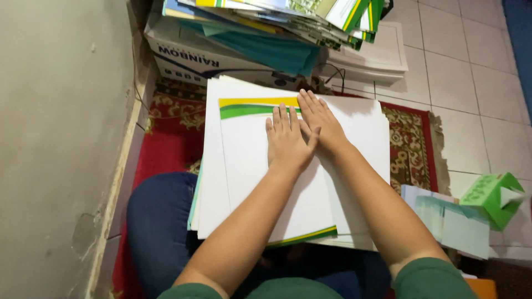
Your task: Folding printed sheets of paper into brochures by hand and smoothing the creases.
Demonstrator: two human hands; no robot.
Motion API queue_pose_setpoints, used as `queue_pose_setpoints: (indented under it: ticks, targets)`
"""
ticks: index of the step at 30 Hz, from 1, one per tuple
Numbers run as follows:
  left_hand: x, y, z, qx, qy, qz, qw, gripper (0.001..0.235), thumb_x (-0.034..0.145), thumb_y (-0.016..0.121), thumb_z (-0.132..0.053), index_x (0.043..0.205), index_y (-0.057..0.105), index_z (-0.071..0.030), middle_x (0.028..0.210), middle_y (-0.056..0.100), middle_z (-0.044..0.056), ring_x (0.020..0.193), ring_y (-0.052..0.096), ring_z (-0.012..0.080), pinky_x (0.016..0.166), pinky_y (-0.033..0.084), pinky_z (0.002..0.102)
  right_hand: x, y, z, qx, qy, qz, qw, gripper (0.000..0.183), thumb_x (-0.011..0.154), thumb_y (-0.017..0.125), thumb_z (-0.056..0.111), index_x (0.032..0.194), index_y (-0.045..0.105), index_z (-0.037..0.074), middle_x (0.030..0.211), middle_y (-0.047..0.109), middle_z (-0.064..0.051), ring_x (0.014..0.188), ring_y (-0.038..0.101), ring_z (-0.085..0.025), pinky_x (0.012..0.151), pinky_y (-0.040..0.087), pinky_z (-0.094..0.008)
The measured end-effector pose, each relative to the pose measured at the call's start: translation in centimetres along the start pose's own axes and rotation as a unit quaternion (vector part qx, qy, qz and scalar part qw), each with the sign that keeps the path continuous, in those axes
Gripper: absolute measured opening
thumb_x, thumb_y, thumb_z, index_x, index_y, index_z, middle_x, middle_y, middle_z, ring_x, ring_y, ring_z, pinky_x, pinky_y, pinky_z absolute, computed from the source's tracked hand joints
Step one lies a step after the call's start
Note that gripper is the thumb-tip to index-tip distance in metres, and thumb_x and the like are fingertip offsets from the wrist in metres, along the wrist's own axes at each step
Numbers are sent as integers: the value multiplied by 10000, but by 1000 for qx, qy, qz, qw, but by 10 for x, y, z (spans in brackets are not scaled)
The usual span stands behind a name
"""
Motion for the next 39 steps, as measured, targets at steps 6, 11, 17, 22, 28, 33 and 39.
queue_pose_setpoints:
  ticks: [6,11,17,22,28,33,39]
  targets:
    - [-2,-6,-5,4,-5,-5,1000,957,958,182,-716,1564,279,18,1643,217,272,1550,140,400,1244,58,546,-4,3,-3,0,28,-2,1000,689,1032,421,354,1630,211,86,1706,181,-114,1563,182,-269,1256,154,-443]
    - [-3,-5,-2,6,8,-51,999,939,982,190,-697,1550,298,42,1618,273,278,1533,194,405,1236,99,553,-47,0,18,40,72,15,996,700,988,374,294,1630,192,83,1705,158,-125,1565,156,-268,1259,108,-438]
    - [-10,-10,-4,13,26,-101,994,902,1006,235,-680,1521,365,50,1584,345,281,1517,253,405,1225,144,560,-133,3,48,34,79,50,995,682,1030,280,417,1610,225,63,1688,207,-140,1560,175,-267,1261,90,-426]
    - [-15,-18,-8,10,13,-75,997,926,997,173,-703,1527,368,31,1613,308,264,1538,218,384,1235,101,547,-155,-1,59,32,66,69,995,678,1041,222,434,1613,220,71,1698,178,-127,1564,154,-260,1252,71,-417]
    - [-10,-18,-7,22,5,-26,999,926,996,140,-700,1547,315,24,1634,242,271,1550,150,398,1243,66,557,-90,2,36,4,48,61,997,678,1035,242,503,1571,328,97,1674,249,-110,1558,187,-249,1270,101,-414]
    - [-4,-10,-4,10,-5,-3,1000,874,1008,165,-637,1551,296,35,1637,233,267,1547,140,395,1239,65,543,-26,-4,16,25,35,17,999,661,1015,408,325,1618,268,95,1687,249,-107,1560,205,-250,1266,127,-410]
    - [-6,-20,-10,23,-9,7,1000,851,1010,146,-610,1556,295,26,1634,233,272,1543,139,405,1224,48,558,-17,-17,19,21,32,9,999,646,1038,379,338,1619,251,86,1688,245,-114,1561,202,-252,1262,130,-420]
Point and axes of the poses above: each hand's wrist, its own x-axis towards the middle knuckle, its own y-axis out of the palm, z = x × y, the point moved 6 cm from there along x, towards the middle knuckle
